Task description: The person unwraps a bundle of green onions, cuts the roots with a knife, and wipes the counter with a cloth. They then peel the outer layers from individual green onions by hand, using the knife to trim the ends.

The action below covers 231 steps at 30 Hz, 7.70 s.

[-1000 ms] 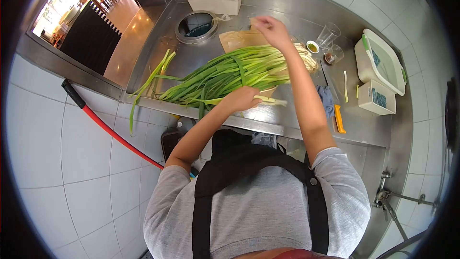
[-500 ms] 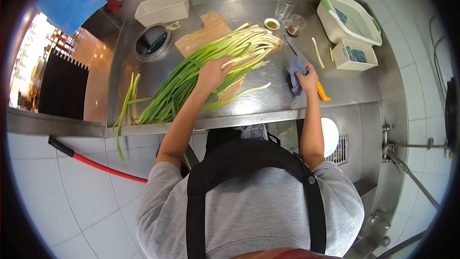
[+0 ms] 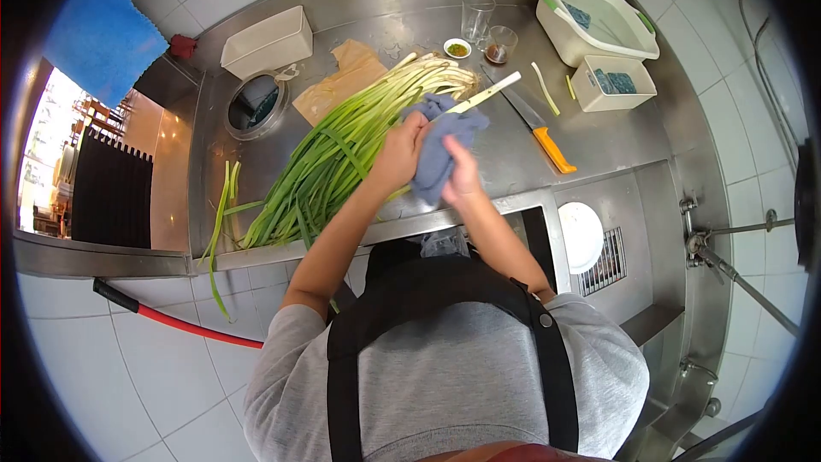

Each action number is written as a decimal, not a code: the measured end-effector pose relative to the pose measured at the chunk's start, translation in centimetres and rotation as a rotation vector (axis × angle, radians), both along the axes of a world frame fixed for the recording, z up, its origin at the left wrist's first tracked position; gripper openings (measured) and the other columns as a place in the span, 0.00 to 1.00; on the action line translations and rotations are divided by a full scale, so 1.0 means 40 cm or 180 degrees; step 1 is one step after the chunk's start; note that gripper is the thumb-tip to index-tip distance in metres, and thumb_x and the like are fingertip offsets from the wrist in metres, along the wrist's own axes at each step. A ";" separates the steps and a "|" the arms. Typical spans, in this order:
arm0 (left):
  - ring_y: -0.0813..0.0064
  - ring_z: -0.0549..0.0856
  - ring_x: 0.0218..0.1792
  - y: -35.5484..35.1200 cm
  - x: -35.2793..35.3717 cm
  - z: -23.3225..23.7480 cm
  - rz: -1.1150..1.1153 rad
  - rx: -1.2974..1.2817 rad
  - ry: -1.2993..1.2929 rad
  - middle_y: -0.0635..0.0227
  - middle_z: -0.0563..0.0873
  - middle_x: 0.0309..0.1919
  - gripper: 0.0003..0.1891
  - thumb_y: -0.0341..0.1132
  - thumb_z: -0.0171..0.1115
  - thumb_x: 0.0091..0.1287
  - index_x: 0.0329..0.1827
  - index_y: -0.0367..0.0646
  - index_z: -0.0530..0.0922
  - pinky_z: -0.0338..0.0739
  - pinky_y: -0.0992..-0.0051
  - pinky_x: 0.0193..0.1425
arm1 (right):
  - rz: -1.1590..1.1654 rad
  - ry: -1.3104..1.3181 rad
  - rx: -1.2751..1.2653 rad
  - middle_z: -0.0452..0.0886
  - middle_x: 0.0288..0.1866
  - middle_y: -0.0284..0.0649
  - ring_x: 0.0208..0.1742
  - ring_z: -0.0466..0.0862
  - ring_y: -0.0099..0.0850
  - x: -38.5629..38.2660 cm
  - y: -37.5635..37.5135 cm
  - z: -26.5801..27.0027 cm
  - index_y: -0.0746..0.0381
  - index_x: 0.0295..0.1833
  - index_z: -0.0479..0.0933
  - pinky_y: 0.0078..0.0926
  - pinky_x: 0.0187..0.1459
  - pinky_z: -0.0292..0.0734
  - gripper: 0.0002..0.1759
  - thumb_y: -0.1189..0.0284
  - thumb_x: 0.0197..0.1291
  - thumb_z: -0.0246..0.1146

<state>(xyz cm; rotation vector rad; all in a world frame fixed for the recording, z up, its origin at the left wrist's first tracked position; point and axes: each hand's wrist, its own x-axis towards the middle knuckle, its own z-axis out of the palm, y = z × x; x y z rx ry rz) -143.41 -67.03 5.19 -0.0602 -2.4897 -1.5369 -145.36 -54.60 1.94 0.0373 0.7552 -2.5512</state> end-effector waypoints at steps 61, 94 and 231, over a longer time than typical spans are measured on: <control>0.88 0.61 0.17 -0.322 0.292 0.416 -0.0040 0.3474 0.2103 0.78 0.62 0.16 0.12 0.40 0.44 0.74 0.33 0.44 0.67 0.56 0.86 0.17 | 0.0087 0.5087 0.3283 0.79 0.45 0.49 0.48 0.78 0.50 -0.028 0.138 0.186 0.64 0.54 0.70 0.40 0.50 0.74 0.32 0.78 0.36 0.67; 0.55 0.83 0.35 -0.094 -0.004 -0.161 -0.0783 -0.2427 -0.1734 0.54 0.84 0.32 0.19 0.46 0.69 0.52 0.38 0.41 0.78 0.75 0.62 0.39 | -0.0512 0.1708 0.2044 0.79 0.49 0.39 0.48 0.79 0.29 -0.150 0.242 0.012 0.67 0.55 0.72 0.27 0.50 0.75 0.18 0.75 0.59 0.59; 0.52 0.84 0.35 0.469 -0.505 -0.191 -0.0866 -0.1226 -0.0257 0.47 0.83 0.29 0.14 0.38 0.68 0.45 0.26 0.35 0.80 0.78 0.62 0.43 | -0.2106 -0.0835 0.4124 0.66 0.17 0.29 0.15 0.64 0.16 0.505 0.628 -0.004 0.63 0.40 0.69 0.18 0.17 0.58 0.14 0.63 0.71 0.47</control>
